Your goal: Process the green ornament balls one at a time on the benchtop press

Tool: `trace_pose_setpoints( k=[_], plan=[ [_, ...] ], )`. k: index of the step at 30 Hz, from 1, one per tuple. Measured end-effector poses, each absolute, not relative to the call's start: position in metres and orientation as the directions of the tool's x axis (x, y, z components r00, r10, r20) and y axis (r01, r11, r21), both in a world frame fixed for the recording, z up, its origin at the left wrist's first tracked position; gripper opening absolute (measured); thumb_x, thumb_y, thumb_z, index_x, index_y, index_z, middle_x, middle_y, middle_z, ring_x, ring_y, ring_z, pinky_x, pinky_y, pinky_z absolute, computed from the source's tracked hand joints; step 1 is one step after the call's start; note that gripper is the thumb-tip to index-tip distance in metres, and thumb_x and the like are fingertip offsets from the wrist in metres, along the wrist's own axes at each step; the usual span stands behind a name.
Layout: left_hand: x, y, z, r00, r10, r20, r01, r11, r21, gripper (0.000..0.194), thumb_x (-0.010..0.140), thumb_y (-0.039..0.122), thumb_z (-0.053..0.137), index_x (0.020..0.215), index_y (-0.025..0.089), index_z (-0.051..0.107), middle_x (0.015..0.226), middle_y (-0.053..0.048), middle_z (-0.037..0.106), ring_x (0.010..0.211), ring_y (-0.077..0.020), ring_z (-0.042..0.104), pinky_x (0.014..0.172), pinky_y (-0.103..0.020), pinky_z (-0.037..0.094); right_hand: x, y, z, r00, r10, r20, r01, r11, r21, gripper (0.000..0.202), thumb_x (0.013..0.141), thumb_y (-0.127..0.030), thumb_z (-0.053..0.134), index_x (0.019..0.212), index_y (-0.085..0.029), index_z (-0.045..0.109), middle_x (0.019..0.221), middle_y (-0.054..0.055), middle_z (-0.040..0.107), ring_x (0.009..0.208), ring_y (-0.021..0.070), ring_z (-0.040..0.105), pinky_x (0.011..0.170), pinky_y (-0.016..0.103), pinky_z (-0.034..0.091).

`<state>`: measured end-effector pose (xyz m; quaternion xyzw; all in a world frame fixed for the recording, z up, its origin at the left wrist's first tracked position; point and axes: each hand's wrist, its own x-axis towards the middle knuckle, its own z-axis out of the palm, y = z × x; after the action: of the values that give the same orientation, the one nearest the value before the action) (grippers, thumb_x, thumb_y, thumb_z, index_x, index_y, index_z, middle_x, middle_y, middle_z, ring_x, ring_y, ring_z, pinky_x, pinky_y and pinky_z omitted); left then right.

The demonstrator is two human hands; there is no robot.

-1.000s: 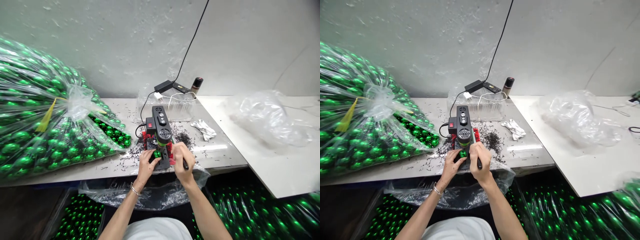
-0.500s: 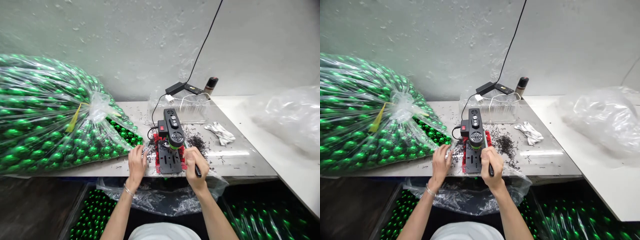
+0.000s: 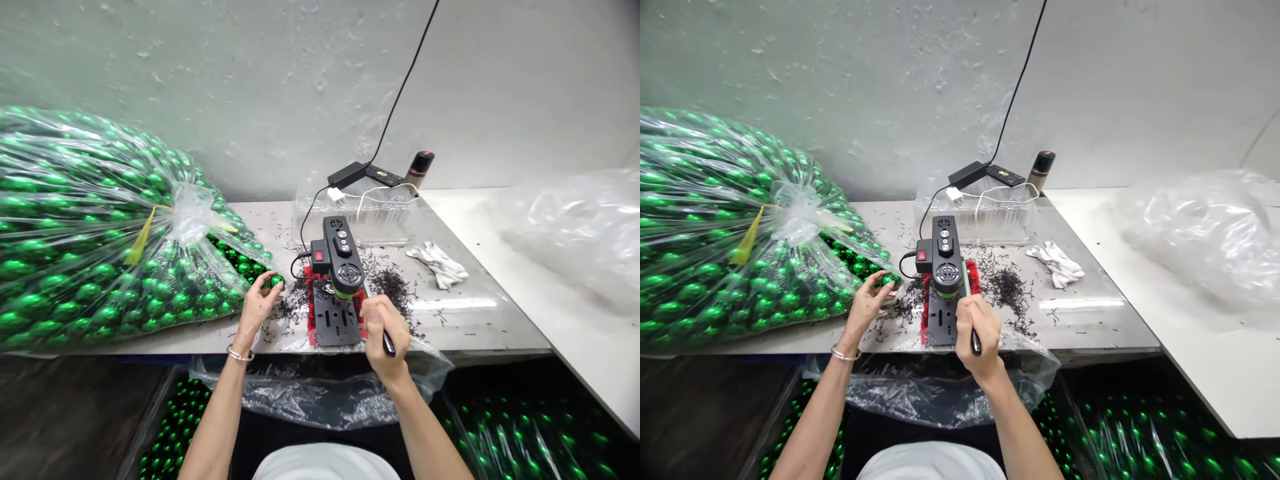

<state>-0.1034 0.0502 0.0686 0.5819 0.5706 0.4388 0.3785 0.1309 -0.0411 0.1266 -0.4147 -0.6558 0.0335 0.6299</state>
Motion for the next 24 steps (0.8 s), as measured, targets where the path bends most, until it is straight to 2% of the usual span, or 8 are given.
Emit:
trace_pose_setpoints(
  k=[2,4,9,12,14,19,24],
  plan=[
    [-0.099,0.041,0.069,-0.032,0.999,-0.029,0.032,0.03,0.999,0.061,0.083,0.051,0.067,0.133,0.018,0.057,0.111,-0.009,0.07,0.091,-0.0217,0.07,0.071,-0.03,0.056,0.131,-0.041,0.125,0.136,0.585,0.799,0.504,0.653,-0.565,0.031,0.093,-0.006,0.04,0.066,-0.022,0.043,0.067,0.0,0.05,0.063,0.0124,0.049,0.056,0.028,0.038],
    [-0.091,0.03,0.065,0.016,0.994,-0.105,-0.161,0.107,0.981,0.062,0.082,0.05,0.07,0.135,0.021,0.058,0.114,-0.009,0.07,0.089,-0.0184,0.07,0.067,-0.026,0.055,0.131,-0.041,0.124,0.139,0.586,0.798,0.503,0.652,-0.567,0.031,0.093,-0.007,0.04,0.066,-0.022,0.043,0.066,0.0,0.049,0.063,0.0125,0.049,0.056,0.028,0.038],
    [-0.063,0.006,0.05,0.177,0.947,-0.268,-0.332,0.314,0.889,0.057,0.082,0.047,0.073,0.133,0.022,0.062,0.105,-0.01,0.074,0.084,-0.0168,0.07,0.064,-0.024,0.055,0.133,-0.042,0.124,0.133,0.604,0.786,0.506,0.641,-0.577,0.03,0.093,-0.009,0.041,0.066,-0.022,0.044,0.067,0.0,0.051,0.063,0.0134,0.05,0.057,0.029,0.04],
    [-0.044,-0.001,0.046,0.199,0.914,-0.354,-0.304,0.401,0.864,0.06,0.075,0.045,0.08,0.127,0.019,0.065,0.097,-0.009,0.074,0.075,-0.0153,0.071,0.057,-0.021,0.052,0.133,-0.042,0.125,0.121,0.597,0.793,0.514,0.646,-0.565,0.03,0.093,-0.008,0.04,0.067,-0.022,0.044,0.067,0.0,0.051,0.064,0.0134,0.051,0.057,0.029,0.04],
    [-0.034,-0.003,0.045,0.185,0.921,-0.343,-0.23,0.38,0.896,0.061,0.071,0.044,0.083,0.124,0.017,0.067,0.097,-0.009,0.073,0.073,-0.0153,0.071,0.059,-0.022,0.053,0.133,-0.042,0.126,0.115,0.593,0.797,0.521,0.648,-0.556,0.03,0.093,-0.008,0.04,0.067,-0.022,0.044,0.067,0.0,0.05,0.064,0.0132,0.052,0.058,0.029,0.041],
    [-0.023,-0.001,0.039,0.174,0.969,-0.173,-0.007,0.177,0.984,0.06,0.076,0.046,0.076,0.126,0.014,0.067,0.086,-0.005,0.073,0.074,-0.0165,0.068,0.065,-0.026,0.055,0.133,-0.042,0.127,0.104,0.595,0.797,0.542,0.638,-0.547,0.03,0.093,-0.007,0.04,0.068,-0.022,0.043,0.068,0.0,0.051,0.063,0.0121,0.051,0.057,0.027,0.04],
    [-0.019,0.003,0.029,0.174,0.985,-0.011,0.226,-0.029,0.974,0.047,0.085,0.041,0.065,0.125,0.015,0.069,0.087,-0.007,0.075,0.072,-0.0169,0.066,0.069,-0.028,0.054,0.134,-0.042,0.125,0.105,0.598,0.794,0.543,0.635,-0.55,0.03,0.093,-0.006,0.041,0.067,-0.022,0.043,0.069,0.0,0.051,0.064,0.0122,0.051,0.057,0.027,0.041]
  ],
)
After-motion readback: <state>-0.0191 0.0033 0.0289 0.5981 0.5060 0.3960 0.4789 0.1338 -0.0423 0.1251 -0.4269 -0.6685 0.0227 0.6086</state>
